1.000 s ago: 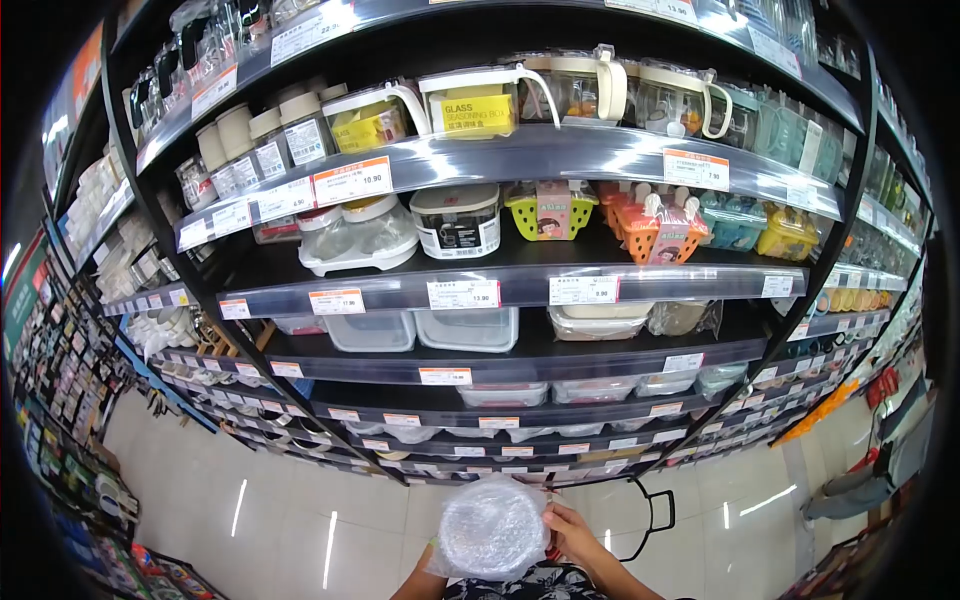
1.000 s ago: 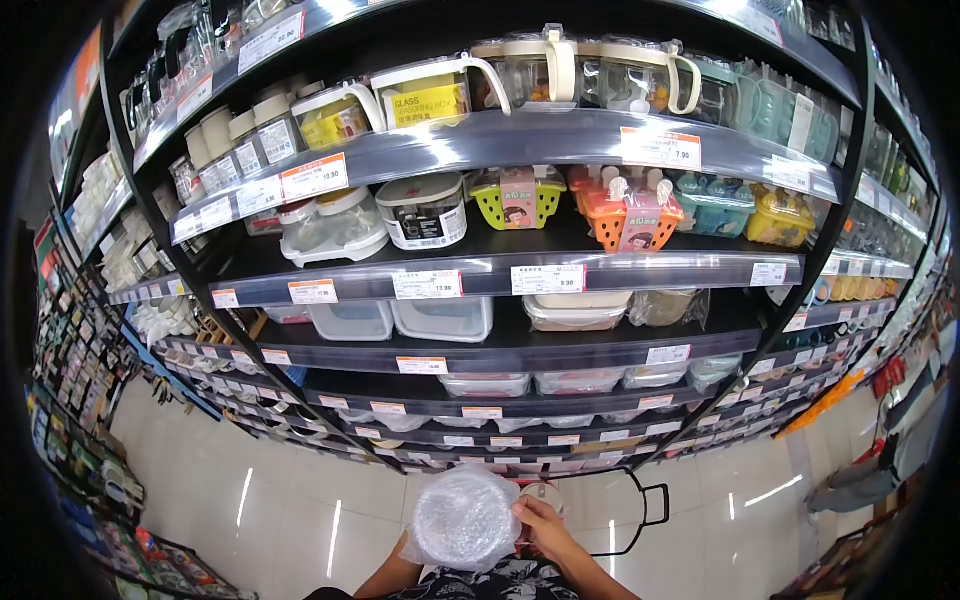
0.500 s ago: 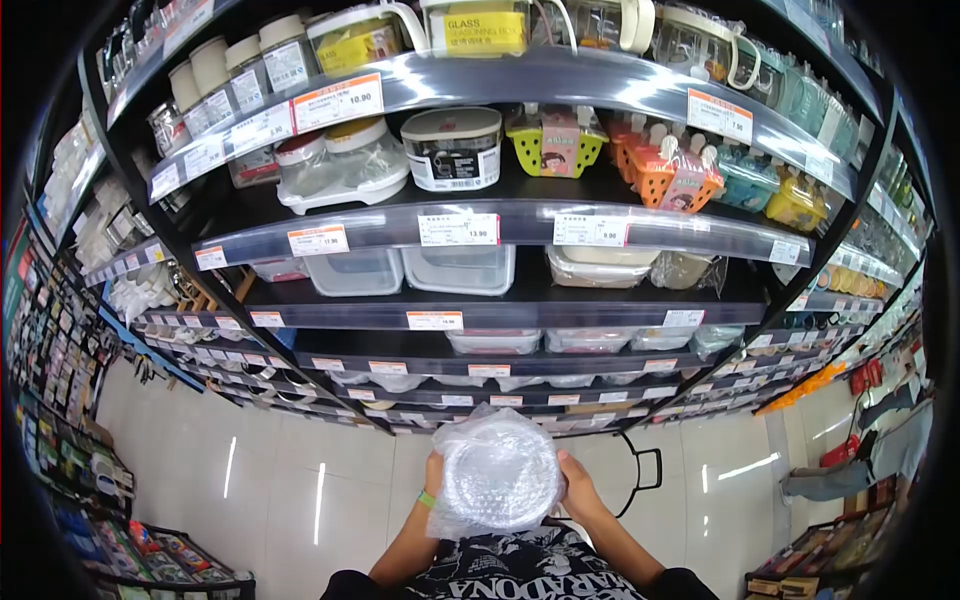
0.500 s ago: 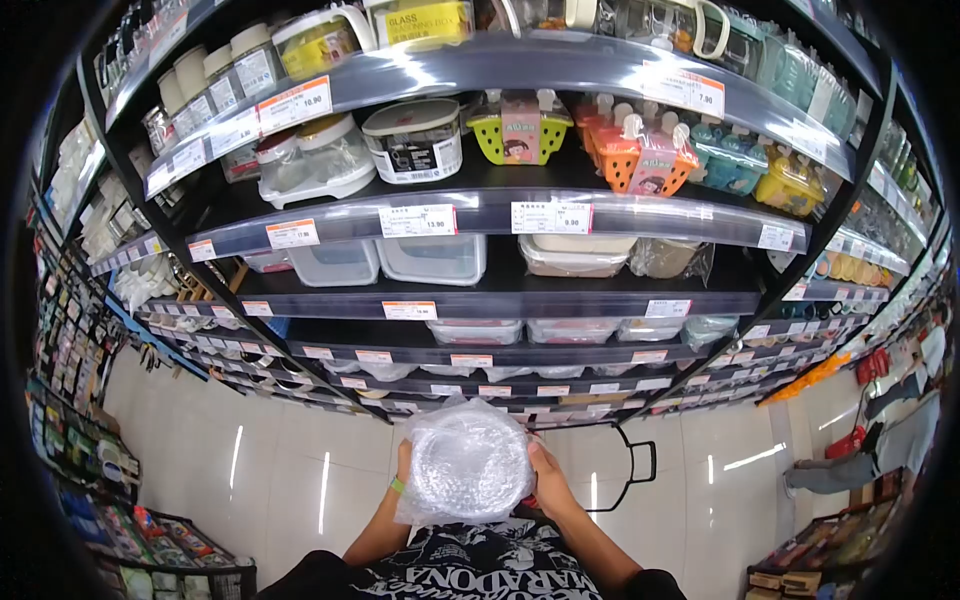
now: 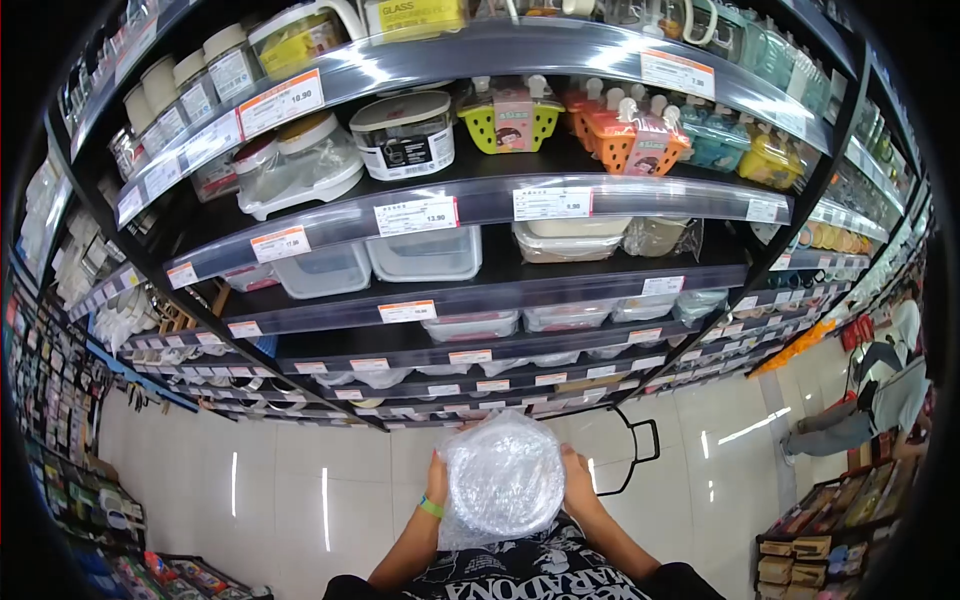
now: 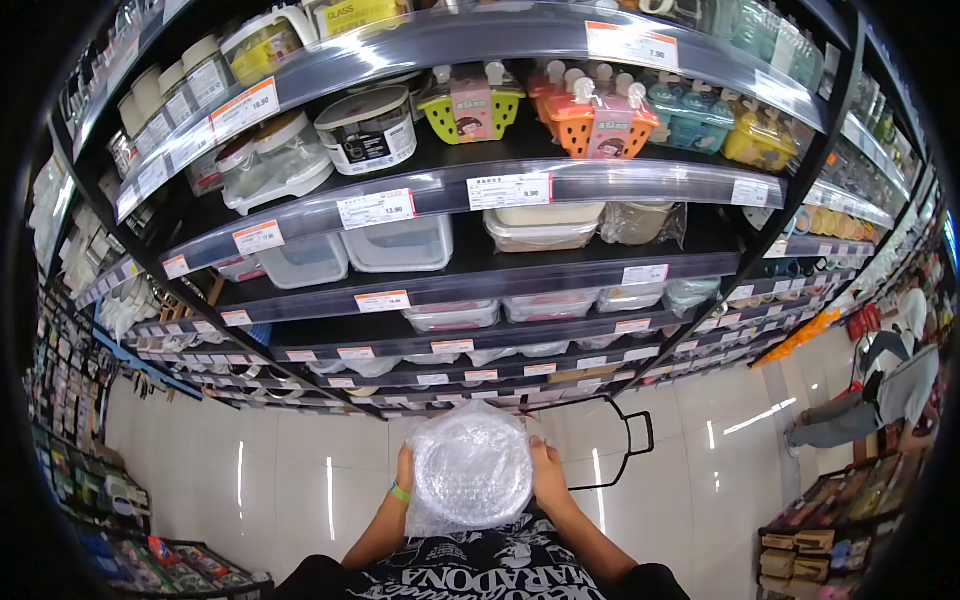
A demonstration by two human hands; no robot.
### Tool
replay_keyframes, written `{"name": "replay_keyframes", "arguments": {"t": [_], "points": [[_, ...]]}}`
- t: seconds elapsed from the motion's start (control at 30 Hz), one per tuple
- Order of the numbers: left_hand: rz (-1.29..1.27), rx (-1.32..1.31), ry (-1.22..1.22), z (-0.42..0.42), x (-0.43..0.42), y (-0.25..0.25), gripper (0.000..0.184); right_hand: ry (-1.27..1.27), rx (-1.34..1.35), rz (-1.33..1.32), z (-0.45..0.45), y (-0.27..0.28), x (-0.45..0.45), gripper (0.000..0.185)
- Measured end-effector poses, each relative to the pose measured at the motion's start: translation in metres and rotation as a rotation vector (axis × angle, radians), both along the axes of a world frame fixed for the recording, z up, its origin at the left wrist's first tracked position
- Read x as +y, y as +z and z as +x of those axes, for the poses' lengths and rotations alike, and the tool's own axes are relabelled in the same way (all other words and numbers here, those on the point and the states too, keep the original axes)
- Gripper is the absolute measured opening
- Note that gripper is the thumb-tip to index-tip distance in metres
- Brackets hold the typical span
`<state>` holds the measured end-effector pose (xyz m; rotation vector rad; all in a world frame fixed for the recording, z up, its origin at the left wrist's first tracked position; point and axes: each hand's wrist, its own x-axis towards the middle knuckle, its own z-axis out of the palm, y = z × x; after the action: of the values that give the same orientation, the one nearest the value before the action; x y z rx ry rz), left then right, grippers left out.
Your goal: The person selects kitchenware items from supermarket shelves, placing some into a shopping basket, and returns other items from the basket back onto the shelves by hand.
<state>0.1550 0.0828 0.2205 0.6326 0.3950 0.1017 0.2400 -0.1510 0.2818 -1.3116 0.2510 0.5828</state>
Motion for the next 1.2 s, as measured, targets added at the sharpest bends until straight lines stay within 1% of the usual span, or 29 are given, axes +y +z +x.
{"name": "replay_keyframes", "arguments": {"t": [0.07,0.17,0.27,0.4,0.47,0.5,0.57,0.6,0.67,0.7,0.73,0.8,0.83,0.9,0.97,1.0,1.03,1.13,1.17,1.2], "points": [[-0.024,-0.006,-0.029,0.001,-0.005,0.012,0.05,-0.006,-0.019,0.013,-0.001,0.002,-0.002,0.049],[-0.061,-0.008,-0.072,0.009,-0.014,0.034,0.049,0.052,-0.045,-0.016,-0.005,0.042,-0.005,0.047],[-0.111,0.002,-0.118,0.018,-0.03,0.055,0.048,0.132,-0.199,-0.149,-0.006,0.05,-0.011,0.041],[-0.162,0.002,-0.178,-0.005,-0.046,0.065,0.047,0.207,-0.32,-0.12,-0.004,0.067,-0.009,0.034],[-0.196,0.02,-0.202,0.016,-0.046,0.092,0.046,0.265,-0.384,-0.126,-0.004,0.069,-0.011,0.032],[-0.218,0.037,-0.211,0.01,-0.049,0.097,0.046,0.309,-0.378,-0.078,-0.003,0.075,-0.011,0.031],[-0.377,-0.003,-0.238,0.002,-0.046,0.099,0.044,0.392,-0.362,0.021,0.001,0.096,-0.012,0.029],[-0.453,-0.031,-0.251,0.001,-0.044,0.099,0.044,0.447,-0.304,0.055,0.004,0.105,-0.013,0.026],[-0.371,-0.043,-0.252,-0.004,-0.046,0.097,0.044,0.556,-0.191,0.126,0.008,0.119,-0.016,0.023],[-0.328,-0.052,-0.251,-0.006,-0.046,0.097,0.044,0.593,-0.189,0.195,0.011,0.119,-0.016,0.018],[-0.284,-0.06,-0.249,-0.008,-0.046,0.098,0.045,0.592,-0.236,0.179,0.013,0.123,-0.015,0.02],[0.22,-0.04,-0.223,-0.01,-0.055,0.103,0.042,0.593,-0.33,0.151,0.017,0.138,-0.01,0.024],[0.472,-0.026,-0.207,-0.012,-0.057,0.104,0.041,0.541,-0.375,0.147,0.023,0.138,-0.011,0.024],[0.308,-0.082,-0.3,-0.012,-0.047,0.098,0.045,0.434,-0.461,0.139,0.036,0.14,-0.018,0.023],[0.122,-0.124,-0.353,-0.01,-0.042,0.096,0.046,0.291,-0.629,0.155,0.04,0.155,-0.021,0.023],[0.018,-0.137,-0.36,-0.007,-0.041,0.103,0.044,0.217,-0.713,0.16,0.04,0.167,-0.023,0.023],[-0.087,-0.149,-0.366,-0.004,-0.041,0.113,0.043,0.201,-0.728,0.142,0.036,0.18,-0.025,0.031],[-0.4,-0.188,-0.376,0.001,-0.042,0.134,0.039,0.106,-0.953,0.163,0.026,0.194,0.004,0.03],[-0.238,-0.145,-0.296,-0.002,-0.042,0.125,0.04,0.269,-0.987,0.077,0.026,0.183,0.009,0.032],[-0.077,-0.101,-0.216,-0.007,-0.043,0.11,0.042,0.367,-0.963,0.09,0.023,0.174,0.021,0.031]]}}
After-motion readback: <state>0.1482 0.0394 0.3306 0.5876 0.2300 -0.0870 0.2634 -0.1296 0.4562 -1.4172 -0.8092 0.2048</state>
